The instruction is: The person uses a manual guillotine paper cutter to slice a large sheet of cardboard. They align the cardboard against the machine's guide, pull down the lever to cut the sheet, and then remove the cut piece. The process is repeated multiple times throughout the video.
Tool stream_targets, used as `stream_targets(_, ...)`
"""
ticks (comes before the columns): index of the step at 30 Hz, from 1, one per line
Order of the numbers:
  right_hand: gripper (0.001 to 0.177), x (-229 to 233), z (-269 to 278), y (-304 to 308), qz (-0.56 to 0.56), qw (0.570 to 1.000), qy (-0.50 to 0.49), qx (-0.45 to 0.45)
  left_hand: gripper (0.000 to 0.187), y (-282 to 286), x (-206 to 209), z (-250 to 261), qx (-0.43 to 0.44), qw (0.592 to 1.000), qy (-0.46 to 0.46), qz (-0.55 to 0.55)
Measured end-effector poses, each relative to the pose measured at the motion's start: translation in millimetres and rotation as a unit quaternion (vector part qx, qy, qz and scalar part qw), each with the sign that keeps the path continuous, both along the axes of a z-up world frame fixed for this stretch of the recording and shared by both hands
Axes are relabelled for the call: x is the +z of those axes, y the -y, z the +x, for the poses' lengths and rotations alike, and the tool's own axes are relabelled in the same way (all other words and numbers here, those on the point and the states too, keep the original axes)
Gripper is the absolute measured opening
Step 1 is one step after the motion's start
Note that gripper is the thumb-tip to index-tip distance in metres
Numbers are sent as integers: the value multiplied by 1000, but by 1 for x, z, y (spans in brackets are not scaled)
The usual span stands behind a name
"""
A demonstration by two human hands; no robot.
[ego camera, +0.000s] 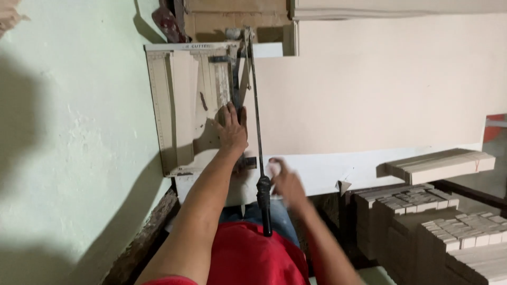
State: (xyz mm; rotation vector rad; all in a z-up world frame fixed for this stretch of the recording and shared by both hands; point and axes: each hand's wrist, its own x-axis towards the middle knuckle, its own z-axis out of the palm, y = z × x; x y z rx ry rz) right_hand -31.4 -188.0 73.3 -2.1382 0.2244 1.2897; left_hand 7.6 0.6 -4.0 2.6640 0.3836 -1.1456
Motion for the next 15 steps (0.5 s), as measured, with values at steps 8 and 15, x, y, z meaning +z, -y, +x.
stream_targets(8,62,-52,-110,-12,-99,973,133,159,112,-2,-15,-10,-4,1000,25,-14)
stream_targets(15,70,-72,-104,1,-93,973,116,175,116,-6,-9,-12,-8,999,38,-5)
